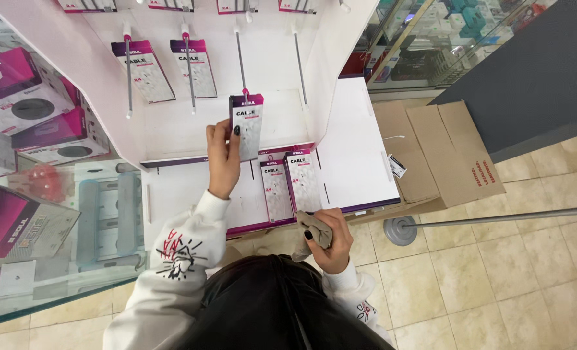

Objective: The person wipes small boxed electronic accessories with a cloth and hangs them back onto display hooks on a white shelf.

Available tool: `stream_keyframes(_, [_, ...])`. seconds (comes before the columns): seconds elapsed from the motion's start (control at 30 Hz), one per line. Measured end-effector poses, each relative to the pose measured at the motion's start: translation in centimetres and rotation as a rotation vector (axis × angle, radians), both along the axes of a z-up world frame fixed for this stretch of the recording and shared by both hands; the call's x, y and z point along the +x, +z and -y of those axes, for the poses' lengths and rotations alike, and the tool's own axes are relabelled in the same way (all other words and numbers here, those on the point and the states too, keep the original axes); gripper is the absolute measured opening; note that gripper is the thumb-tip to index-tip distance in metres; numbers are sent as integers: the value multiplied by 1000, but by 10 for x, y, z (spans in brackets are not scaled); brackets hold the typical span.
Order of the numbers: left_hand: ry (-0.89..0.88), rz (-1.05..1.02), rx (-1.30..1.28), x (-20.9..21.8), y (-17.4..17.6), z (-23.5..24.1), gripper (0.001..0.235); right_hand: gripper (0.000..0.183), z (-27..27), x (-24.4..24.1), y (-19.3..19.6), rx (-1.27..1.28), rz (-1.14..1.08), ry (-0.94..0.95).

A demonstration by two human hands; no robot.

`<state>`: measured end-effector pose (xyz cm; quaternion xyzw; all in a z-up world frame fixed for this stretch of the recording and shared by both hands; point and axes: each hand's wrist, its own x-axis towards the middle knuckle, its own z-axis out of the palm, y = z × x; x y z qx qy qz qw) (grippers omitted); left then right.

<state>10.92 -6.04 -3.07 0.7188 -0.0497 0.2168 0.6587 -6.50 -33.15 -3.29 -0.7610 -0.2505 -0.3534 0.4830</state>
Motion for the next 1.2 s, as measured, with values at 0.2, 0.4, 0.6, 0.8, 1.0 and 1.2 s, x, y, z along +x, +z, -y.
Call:
stream_keyframes(0.2, [38, 97, 83, 104, -27, -13, 24, 29, 7, -4, -1, 5, -21, -1])
stream_keyframes(0.4, [33, 129, -60, 168, -40, -8, 23, 29, 18, -4, -4, 34, 7, -29])
stream_keyframes(0.6, [109, -123, -111, 118, -27, 6, 46, 29, 36, -2, -3, 44, 1, -102])
stream_keyframes(0.8, [198, -41, 276, -1, 2, 8, 49, 29, 56, 1, -9, 43, -90, -225])
stream_keyframes(1.0, [-174, -136, 582, -56, -60, 5, 89, 27, 58, 6, -14, 95, -96, -195])
stream_keyframes(1.2, [-234, -299, 744, -57, -59, 19, 134, 28, 48, -2, -22, 80, -110, -141])
